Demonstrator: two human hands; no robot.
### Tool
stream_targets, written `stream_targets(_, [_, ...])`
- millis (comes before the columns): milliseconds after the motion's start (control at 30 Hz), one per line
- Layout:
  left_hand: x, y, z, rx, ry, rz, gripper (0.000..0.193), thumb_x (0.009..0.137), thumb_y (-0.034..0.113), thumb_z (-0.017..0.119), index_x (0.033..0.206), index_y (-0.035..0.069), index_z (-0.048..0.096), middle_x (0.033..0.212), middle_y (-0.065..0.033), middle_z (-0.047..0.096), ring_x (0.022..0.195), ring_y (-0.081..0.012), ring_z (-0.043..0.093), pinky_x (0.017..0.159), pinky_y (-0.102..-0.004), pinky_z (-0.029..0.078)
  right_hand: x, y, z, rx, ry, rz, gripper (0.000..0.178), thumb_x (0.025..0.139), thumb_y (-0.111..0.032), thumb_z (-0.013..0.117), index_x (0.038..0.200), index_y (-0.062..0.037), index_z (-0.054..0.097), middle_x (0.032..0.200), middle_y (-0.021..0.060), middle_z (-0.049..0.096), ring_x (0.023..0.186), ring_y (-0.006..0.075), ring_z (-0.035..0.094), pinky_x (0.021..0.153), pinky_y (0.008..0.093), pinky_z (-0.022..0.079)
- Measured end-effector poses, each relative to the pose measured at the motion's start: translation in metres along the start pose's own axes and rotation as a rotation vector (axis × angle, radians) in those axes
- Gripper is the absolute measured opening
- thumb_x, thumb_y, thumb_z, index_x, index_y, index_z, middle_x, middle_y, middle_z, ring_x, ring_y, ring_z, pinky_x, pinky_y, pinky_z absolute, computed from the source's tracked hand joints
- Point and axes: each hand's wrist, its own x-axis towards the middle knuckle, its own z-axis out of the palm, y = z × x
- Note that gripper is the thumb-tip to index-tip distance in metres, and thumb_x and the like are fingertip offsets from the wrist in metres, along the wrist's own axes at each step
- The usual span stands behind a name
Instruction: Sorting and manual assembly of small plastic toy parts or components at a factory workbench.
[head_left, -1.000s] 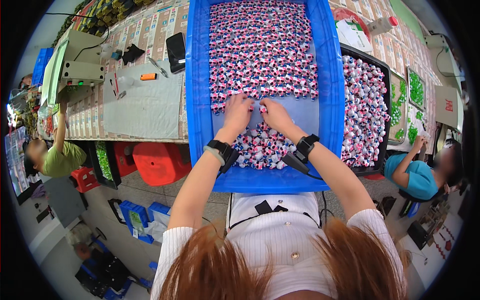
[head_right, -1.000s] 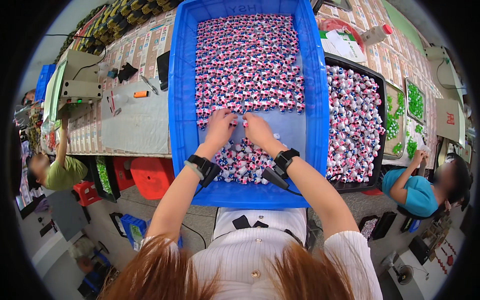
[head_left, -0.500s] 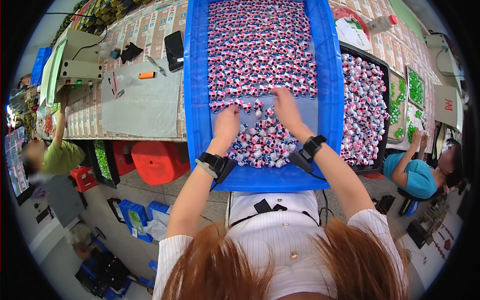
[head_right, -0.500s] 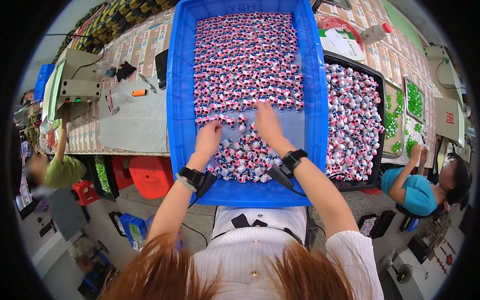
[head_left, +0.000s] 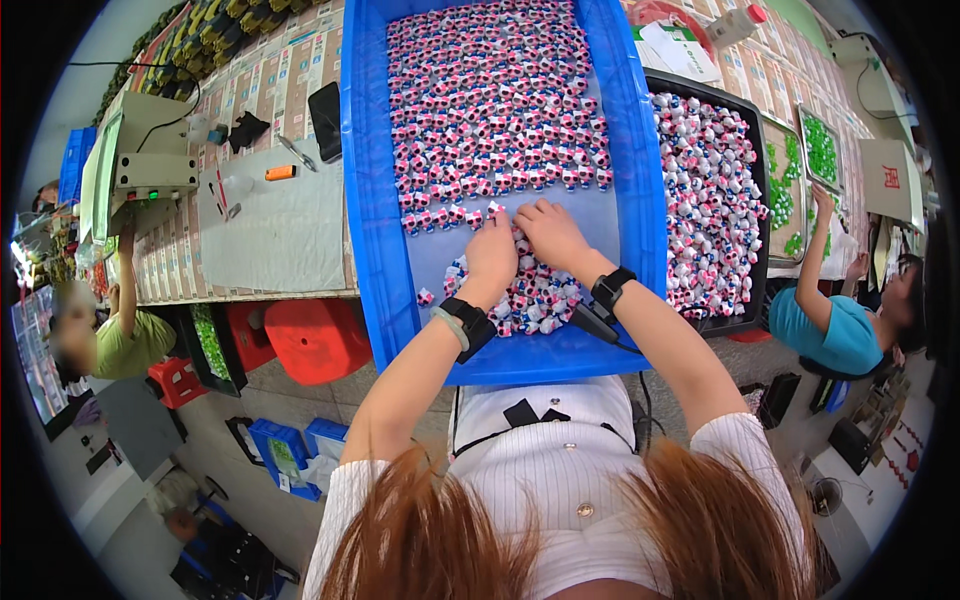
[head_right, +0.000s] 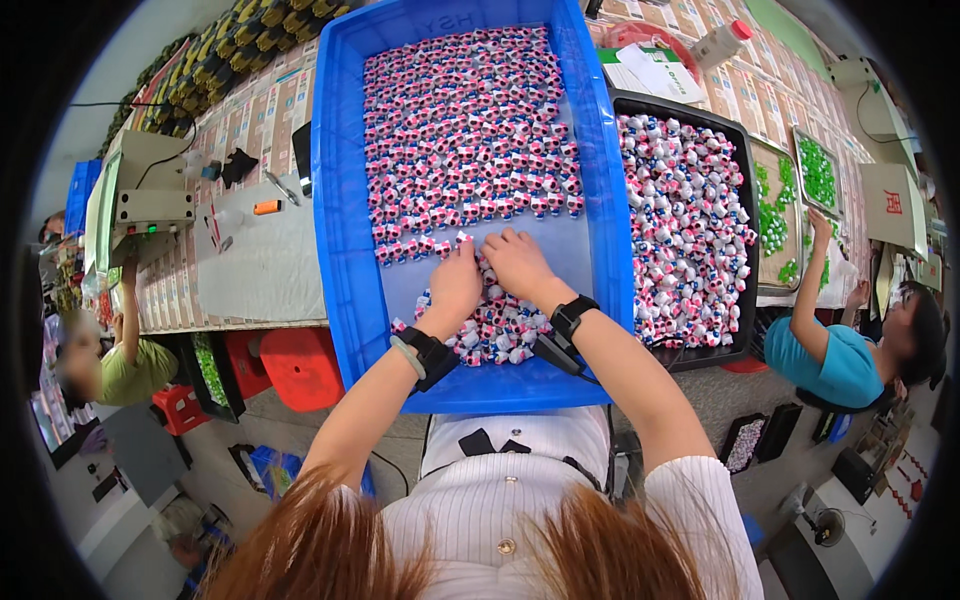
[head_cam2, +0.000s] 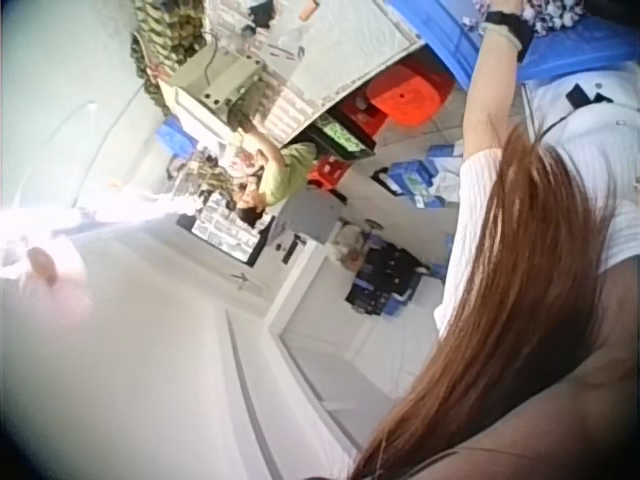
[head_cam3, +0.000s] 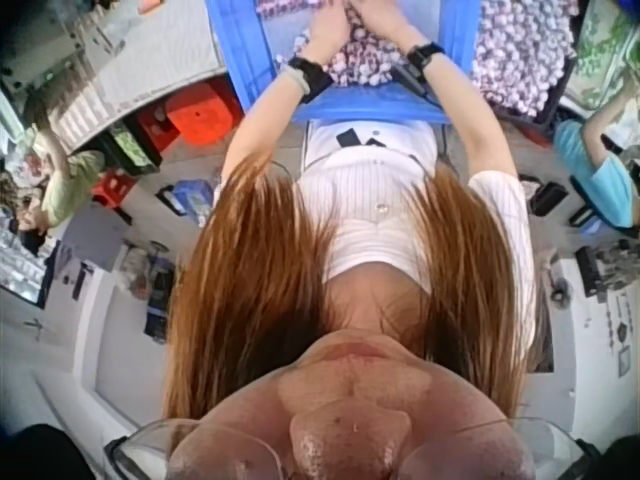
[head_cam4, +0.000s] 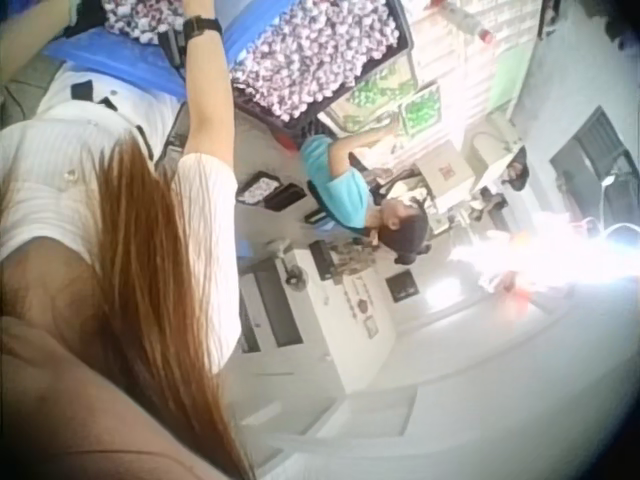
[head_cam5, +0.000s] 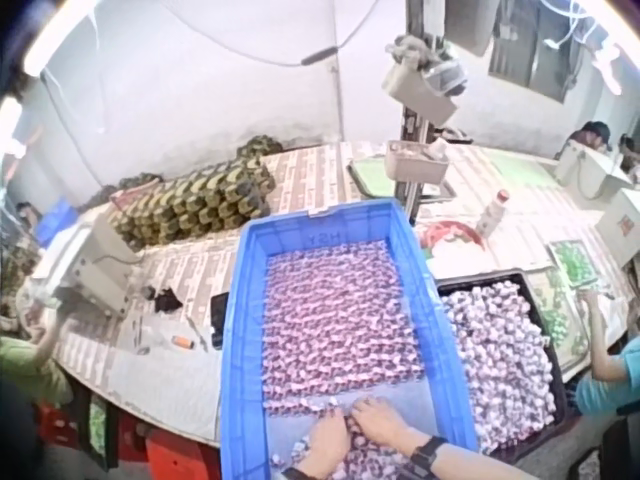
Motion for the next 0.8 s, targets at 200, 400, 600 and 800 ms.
stream_targets(200, [-0.005, -0.02, -0.021, -0.666, 0.083, -0.106, 0.019, 0.077, 0.008, 0.048, 0.095, 0.002, 0.048, 0.086, -0.0139, 0.052, 0.075, -0.0237, 0.058, 0.062, -0.0328, 0.047, -0.005, -0.003, -0.002, 0.101, 0.012, -0.042, 0.021, 0.067, -0.009, 0.056, 0.088, -0.0104, 0.057, 0.083, 0.0034, 0.054, 0.09, 0.0203, 0.046, 0.079, 0.0325, 0.035])
stream_targets(400, [0.007, -0.034, -0.039, -1.71, -0.427, -0.534, 0.025, 0.083, 0.014, 0.052, 0.104, 0.001, 0.047, 0.086, -0.0056, 0.053, 0.074, -0.0167, 0.058, 0.062, -0.0237, 0.048, -0.002, 0.001, 0.004, 0.091, 0.023, -0.121, 0.02, 0.067, -0.007, 0.055, 0.087, -0.0106, 0.058, 0.084, 0.0054, 0.056, 0.087, 0.0222, 0.048, 0.076, 0.0338, 0.037])
stream_targets(600, [0.02, -0.032, -0.033, -0.844, -0.214, -0.062, 0.023, 0.073, 0.015, 0.063, 0.091, 0.003, 0.055, 0.087, -0.0081, 0.053, 0.073, -0.0212, 0.057, 0.061, -0.0311, 0.047, 0.001, 0.006, -0.014, 1.387, 0.17, 0.584, 0.021, 0.07, -0.005, 0.056, 0.091, -0.0049, 0.057, 0.078, 0.0025, 0.055, 0.064, 0.0127, 0.054, 0.054, 0.0257, 0.042])
stream_targets(800, [0.039, -0.026, -0.016, -0.074, 0.123, 0.345, 0.027, 0.063, 0.016, 0.068, 0.088, 0.008, 0.062, 0.093, -0.0071, 0.048, 0.094, -0.0242, 0.044, 0.081, -0.0366, 0.035, 0.018, 0.024, -0.003, 1.121, 0.098, 0.526, 0.021, 0.07, -0.004, 0.057, 0.09, -0.0005, 0.055, 0.073, 0.0068, 0.056, 0.064, 0.018, 0.055, 0.057, 0.0297, 0.044])
